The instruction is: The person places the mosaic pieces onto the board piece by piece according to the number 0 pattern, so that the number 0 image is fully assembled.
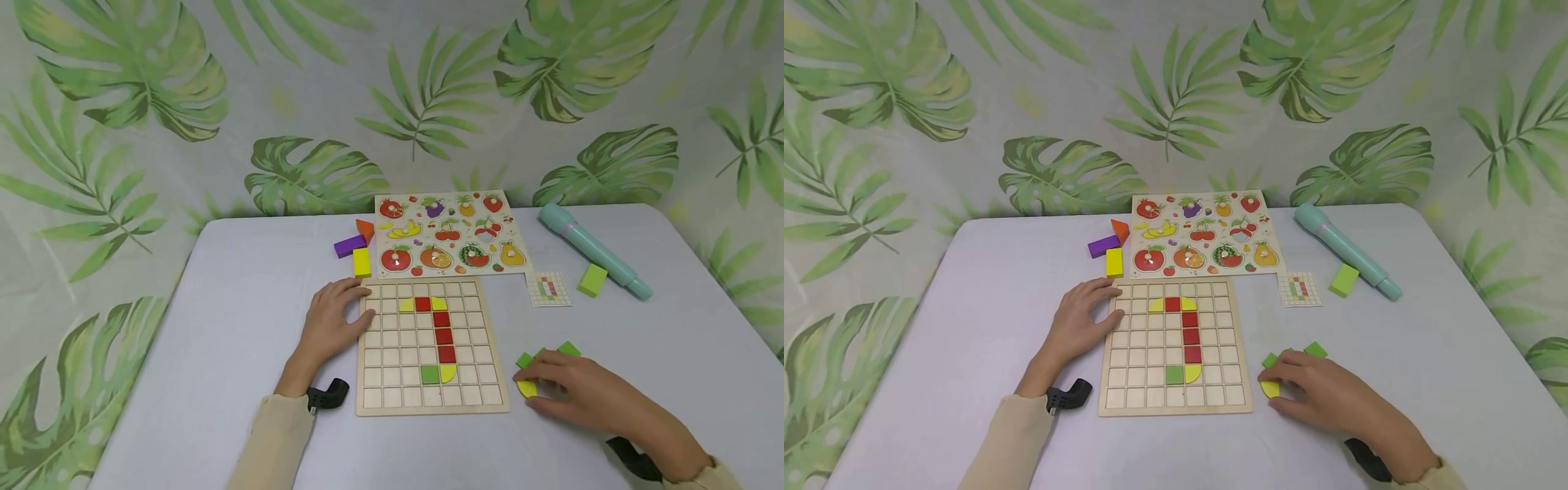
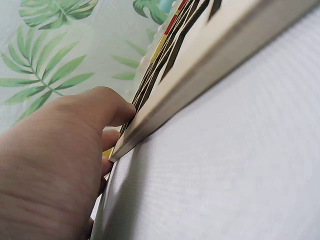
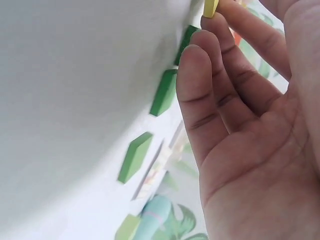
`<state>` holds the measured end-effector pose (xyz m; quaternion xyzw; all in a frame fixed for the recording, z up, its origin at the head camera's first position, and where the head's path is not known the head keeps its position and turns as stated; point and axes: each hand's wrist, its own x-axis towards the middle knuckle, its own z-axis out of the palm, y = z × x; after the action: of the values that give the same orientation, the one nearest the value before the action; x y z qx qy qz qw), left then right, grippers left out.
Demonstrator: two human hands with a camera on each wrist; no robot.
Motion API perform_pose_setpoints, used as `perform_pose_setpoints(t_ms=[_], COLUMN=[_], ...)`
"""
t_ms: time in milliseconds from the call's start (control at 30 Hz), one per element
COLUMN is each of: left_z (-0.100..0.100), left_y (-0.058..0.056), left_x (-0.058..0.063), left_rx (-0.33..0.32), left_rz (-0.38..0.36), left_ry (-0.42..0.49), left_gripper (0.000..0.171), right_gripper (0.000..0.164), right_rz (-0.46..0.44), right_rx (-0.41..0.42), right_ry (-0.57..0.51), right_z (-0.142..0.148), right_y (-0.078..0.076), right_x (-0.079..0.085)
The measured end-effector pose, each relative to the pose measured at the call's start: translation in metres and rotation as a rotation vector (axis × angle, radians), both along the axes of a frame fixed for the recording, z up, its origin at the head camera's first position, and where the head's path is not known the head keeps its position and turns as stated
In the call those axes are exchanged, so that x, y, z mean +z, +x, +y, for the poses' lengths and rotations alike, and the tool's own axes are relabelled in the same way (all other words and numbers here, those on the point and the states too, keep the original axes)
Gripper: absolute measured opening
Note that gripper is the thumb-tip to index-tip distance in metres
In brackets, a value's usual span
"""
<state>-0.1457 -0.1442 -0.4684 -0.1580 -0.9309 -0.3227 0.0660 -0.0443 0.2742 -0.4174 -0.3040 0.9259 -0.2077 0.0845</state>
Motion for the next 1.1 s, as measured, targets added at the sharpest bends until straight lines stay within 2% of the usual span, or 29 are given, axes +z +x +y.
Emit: perform_pose_setpoints(t_ms=[167,367,700,1100], left_z=[0.000,0.000,0.003,0.001], left_y=[0.000,0.001,0.001,0.002], left_x=[0.001,0.001,0.000,0.000], left_rx=[-0.002,-0.001,-0.007,0.003], left_rz=[0.005,0.010,0.004,-0.005], left_ry=[0.000,-0.001,-0.010,-0.026], left_gripper=[0.037,0.037,0.037,0.037], right_gripper=[0.029,0.030,0.032,0.030], right_rz=[0.015,0.071,0.029,-0.029], right_rx=[0.028,0.098,0.120,0.173], right_ry=[-0.012,-0.062,-0.076,-0.040], right_z=[-0.012,-0.039,-0.092,-0.143], right_y=[-0.006,-0.018,-0.036,-0.043], right_x=[0.002,0.007,0.007,0.001])
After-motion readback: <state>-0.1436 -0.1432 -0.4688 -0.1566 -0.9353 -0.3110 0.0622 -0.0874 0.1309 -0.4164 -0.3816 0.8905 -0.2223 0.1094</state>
